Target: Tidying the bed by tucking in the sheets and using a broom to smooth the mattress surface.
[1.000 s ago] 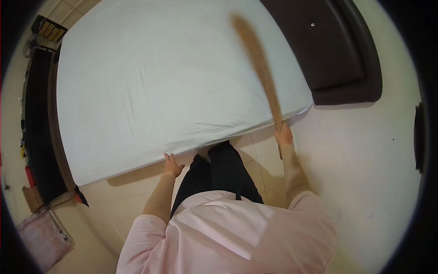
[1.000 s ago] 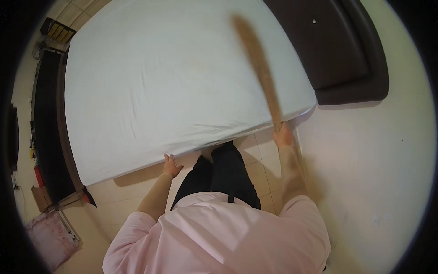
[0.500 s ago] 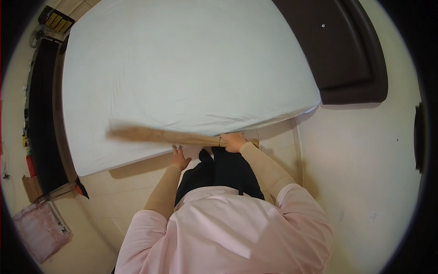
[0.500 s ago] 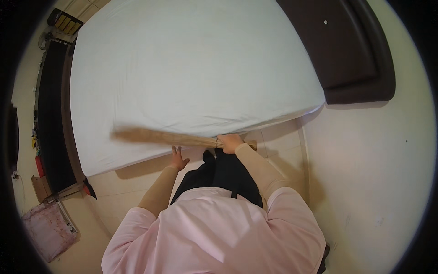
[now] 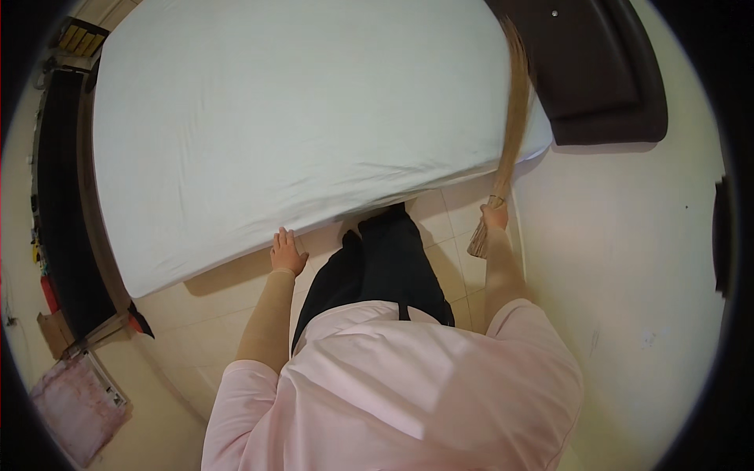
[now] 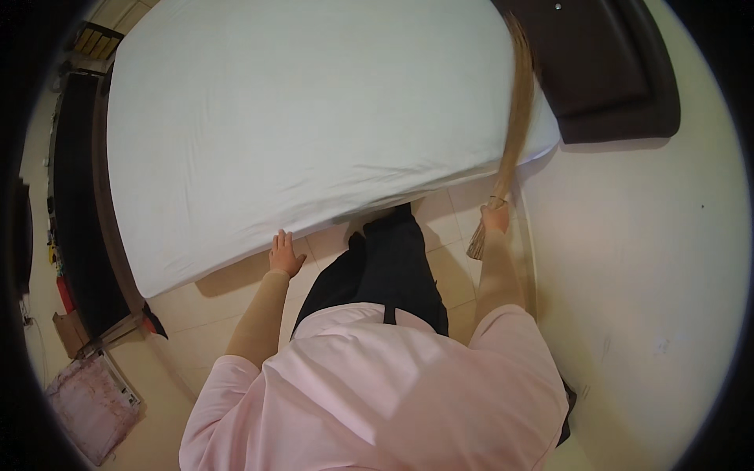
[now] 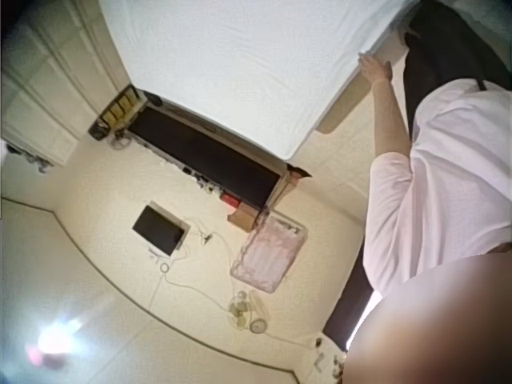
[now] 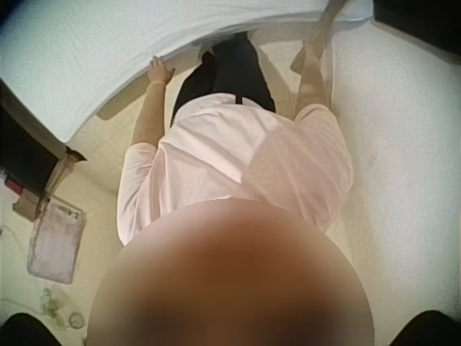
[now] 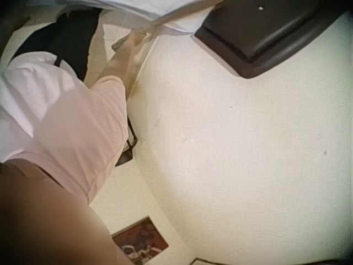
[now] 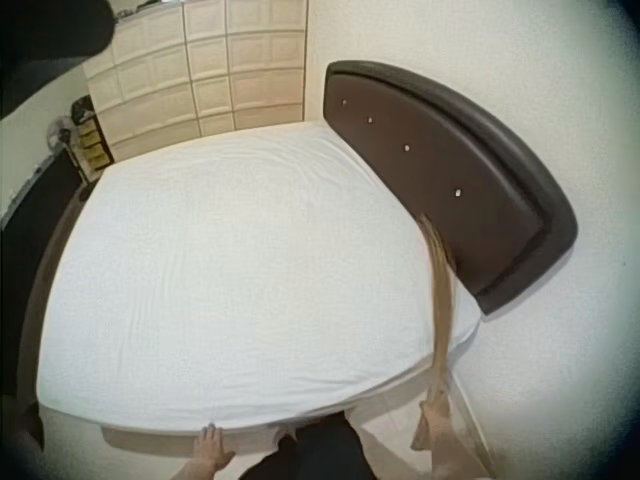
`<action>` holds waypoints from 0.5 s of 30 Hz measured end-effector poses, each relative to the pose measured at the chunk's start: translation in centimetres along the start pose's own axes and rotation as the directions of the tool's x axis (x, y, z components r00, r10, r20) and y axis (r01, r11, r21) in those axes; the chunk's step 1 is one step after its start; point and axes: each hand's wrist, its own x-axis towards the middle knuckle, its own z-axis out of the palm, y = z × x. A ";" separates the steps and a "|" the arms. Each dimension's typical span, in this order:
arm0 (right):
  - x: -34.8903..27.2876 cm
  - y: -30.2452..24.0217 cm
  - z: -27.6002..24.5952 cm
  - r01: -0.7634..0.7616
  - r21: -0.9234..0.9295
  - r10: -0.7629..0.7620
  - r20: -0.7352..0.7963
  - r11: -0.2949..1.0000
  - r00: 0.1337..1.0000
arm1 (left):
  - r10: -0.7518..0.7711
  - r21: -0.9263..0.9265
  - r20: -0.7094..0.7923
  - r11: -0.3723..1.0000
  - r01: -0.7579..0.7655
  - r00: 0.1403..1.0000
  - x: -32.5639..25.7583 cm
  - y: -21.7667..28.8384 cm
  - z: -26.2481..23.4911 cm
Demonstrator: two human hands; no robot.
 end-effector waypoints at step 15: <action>-12.0 -0.4 5.6 0.892 -0.210 -0.547 0.726 0.401 0.417 | -0.042 0.031 0.094 0.999 0.039 0.995 0.7 -0.3 0.3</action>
